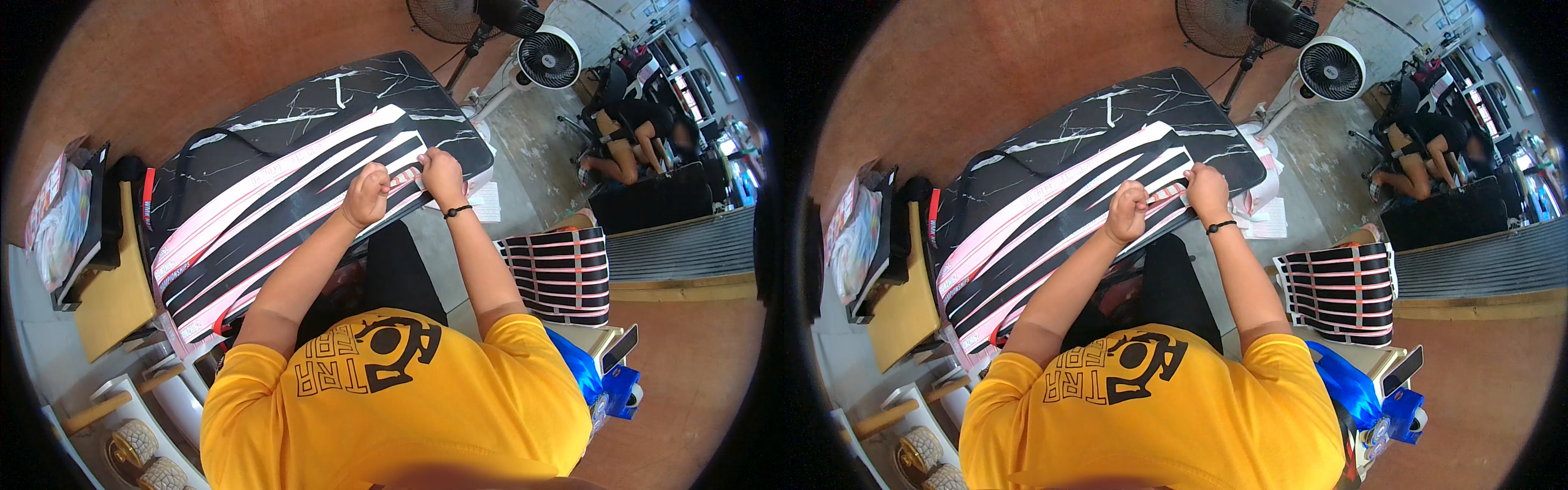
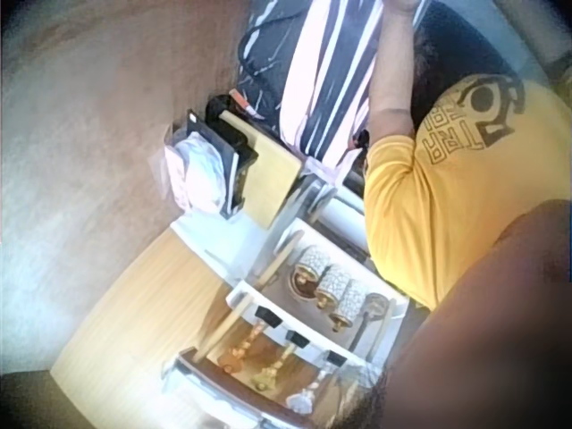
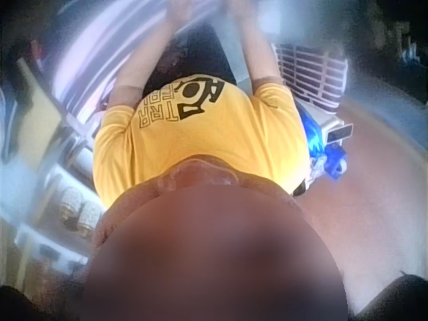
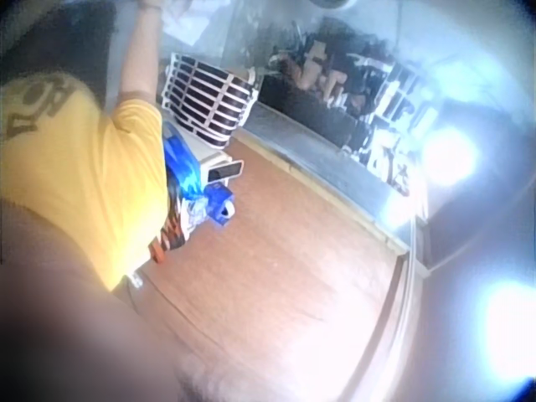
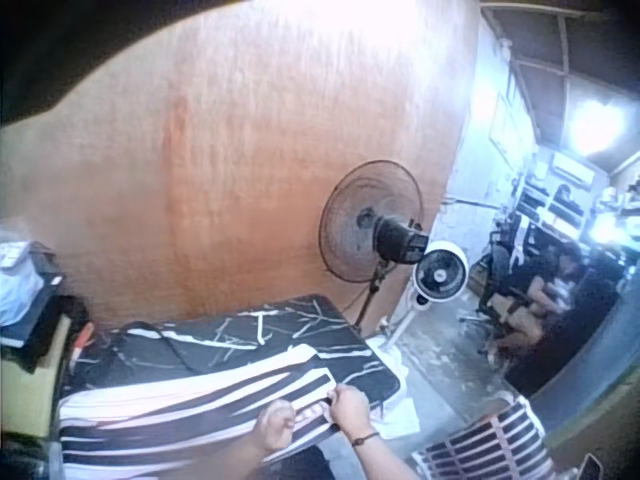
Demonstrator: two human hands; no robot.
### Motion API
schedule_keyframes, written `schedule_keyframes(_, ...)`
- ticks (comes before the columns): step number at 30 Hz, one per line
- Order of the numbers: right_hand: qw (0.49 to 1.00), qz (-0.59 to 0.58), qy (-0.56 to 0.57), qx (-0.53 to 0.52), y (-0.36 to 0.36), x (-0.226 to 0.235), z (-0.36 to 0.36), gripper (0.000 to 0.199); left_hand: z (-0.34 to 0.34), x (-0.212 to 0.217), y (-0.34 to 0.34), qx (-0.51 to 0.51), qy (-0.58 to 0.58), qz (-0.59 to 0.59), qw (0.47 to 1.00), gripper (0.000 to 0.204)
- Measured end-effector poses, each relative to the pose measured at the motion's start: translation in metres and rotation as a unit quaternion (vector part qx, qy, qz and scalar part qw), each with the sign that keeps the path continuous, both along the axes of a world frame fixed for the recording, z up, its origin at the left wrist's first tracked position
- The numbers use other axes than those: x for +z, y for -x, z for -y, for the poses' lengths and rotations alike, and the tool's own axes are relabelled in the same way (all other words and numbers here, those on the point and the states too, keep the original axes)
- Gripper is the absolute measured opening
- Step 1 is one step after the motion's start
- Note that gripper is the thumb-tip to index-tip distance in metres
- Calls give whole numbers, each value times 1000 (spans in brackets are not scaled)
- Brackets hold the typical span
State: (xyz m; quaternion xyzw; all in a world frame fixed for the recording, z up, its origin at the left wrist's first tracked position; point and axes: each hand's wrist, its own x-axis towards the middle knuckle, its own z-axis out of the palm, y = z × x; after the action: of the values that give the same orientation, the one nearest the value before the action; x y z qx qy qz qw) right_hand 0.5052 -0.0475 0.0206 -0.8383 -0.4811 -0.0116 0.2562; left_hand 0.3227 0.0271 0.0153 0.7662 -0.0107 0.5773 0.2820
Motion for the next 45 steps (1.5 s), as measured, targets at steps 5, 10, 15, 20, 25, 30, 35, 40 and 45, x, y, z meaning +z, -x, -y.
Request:
schedule_keyframes(5,1000,26,8,-4,0,-4,-2,22,4,7,3,-17,-9,28,999,24)
schedule_keyframes(10,999,50,-15,7,-5,-9,-1,23,6,32,9,-21,-32,-1,999,23)
schedule_keyframes(15,998,17,-44,36,-8,-12,6,18,9,53,10,23,7,-20,1000,11)
schedule_keyframes(20,955,-240,-140,106,-23,-4,17,21,7,52,11,54,115,-37,991,4)
schedule_keyframes(25,900,-371,-28,228,-38,7,41,19,3,42,10,69,156,-51,984,5)
schedule_keyframes(30,930,-293,-32,222,-32,9,46,17,2,38,9,66,183,-58,979,5)
schedule_keyframes(35,963,-189,-54,186,-21,1,37,8,3,47,13,62,146,-64,985,4)
schedule_keyframes(40,983,-104,-65,140,-12,-13,25,9,17,76,18,-14,130,-161,978,6)
schedule_keyframes(45,988,-82,-56,115,-9,-16,21,8,49,100,24,-56,126,-244,960,5)
